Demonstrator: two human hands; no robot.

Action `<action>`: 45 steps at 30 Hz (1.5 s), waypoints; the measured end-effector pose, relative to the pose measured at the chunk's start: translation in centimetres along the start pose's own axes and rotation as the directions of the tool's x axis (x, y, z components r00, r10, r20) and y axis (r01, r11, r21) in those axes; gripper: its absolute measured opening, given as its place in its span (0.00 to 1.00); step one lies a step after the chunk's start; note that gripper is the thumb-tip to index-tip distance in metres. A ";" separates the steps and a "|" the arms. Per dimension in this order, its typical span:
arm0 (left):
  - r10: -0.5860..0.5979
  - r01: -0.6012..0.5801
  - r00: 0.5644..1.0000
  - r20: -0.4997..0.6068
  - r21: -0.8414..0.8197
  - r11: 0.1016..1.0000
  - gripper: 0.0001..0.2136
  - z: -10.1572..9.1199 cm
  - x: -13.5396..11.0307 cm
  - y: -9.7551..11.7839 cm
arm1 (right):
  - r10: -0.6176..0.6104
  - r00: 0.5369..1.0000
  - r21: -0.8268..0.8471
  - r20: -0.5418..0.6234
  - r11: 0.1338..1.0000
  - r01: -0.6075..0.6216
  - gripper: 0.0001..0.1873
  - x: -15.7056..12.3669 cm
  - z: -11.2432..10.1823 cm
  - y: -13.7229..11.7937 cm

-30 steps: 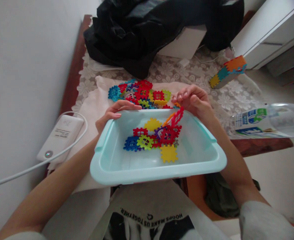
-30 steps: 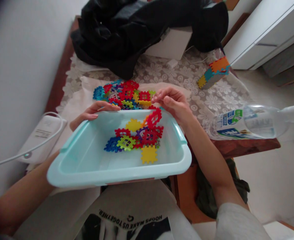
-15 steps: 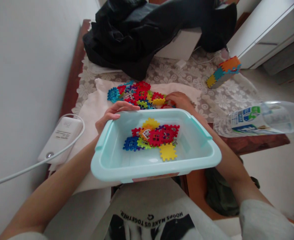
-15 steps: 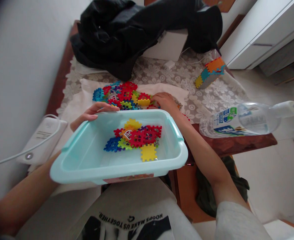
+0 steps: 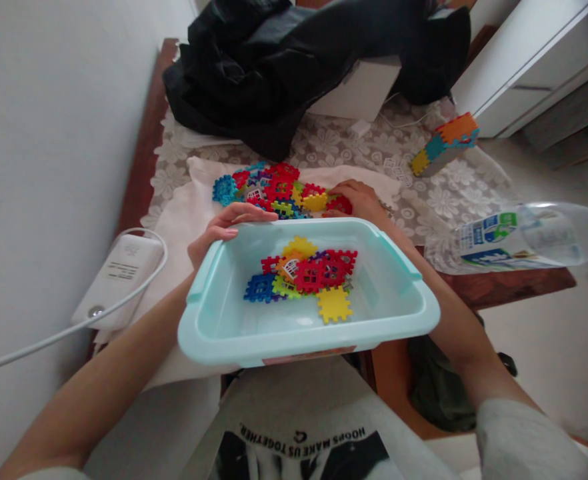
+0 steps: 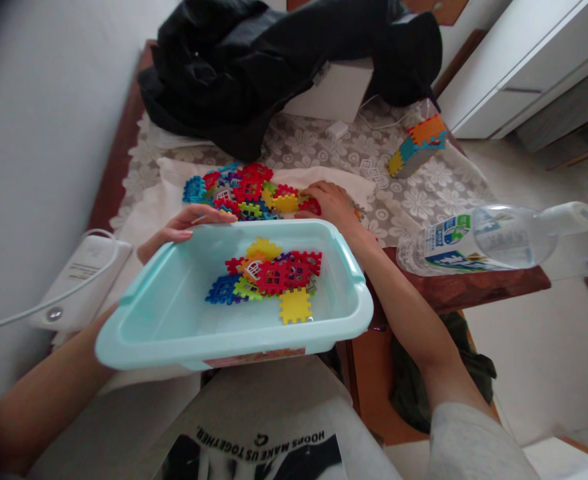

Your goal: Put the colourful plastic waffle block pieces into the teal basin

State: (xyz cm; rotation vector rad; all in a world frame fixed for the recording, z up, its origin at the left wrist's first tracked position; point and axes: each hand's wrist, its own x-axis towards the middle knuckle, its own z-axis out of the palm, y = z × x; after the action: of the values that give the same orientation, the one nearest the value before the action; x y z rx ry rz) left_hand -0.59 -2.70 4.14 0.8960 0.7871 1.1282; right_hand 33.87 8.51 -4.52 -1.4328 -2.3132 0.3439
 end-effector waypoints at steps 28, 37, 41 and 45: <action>0.013 -0.012 1.000 -0.021 0.026 1.000 0.15 -0.5 0.5 -0.3 | 0.158 0.935 0.663 -0.317 0.742 0.099 0.40 -0.4 -2.4 -1.0; -0.049 0.054 0.994 -0.094 0.043 0.998 0.14 0.4 -0.2 0.3 | -0.017 0.997 0.804 0.070 0.592 -0.047 0.49 -2.8 -4.5 -6.3; -0.041 0.043 0.998 -0.046 0.027 0.999 0.15 0.2 -0.2 0.2 | 0.021 1.000 0.761 0.000 0.648 -0.013 0.58 -1.8 -3.4 -5.6; -0.017 0.017 0.999 -0.027 -0.004 1.000 0.15 -0.2 0.0 -0.1 | 0.079 0.988 0.572 -0.130 0.821 0.009 0.51 -0.8 -1.9 -3.2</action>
State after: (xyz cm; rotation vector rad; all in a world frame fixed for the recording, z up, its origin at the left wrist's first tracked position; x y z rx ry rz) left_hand -0.77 -2.63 3.99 0.8707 0.8136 1.1285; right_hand 32.49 6.36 -1.72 -1.1435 -1.8348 0.8340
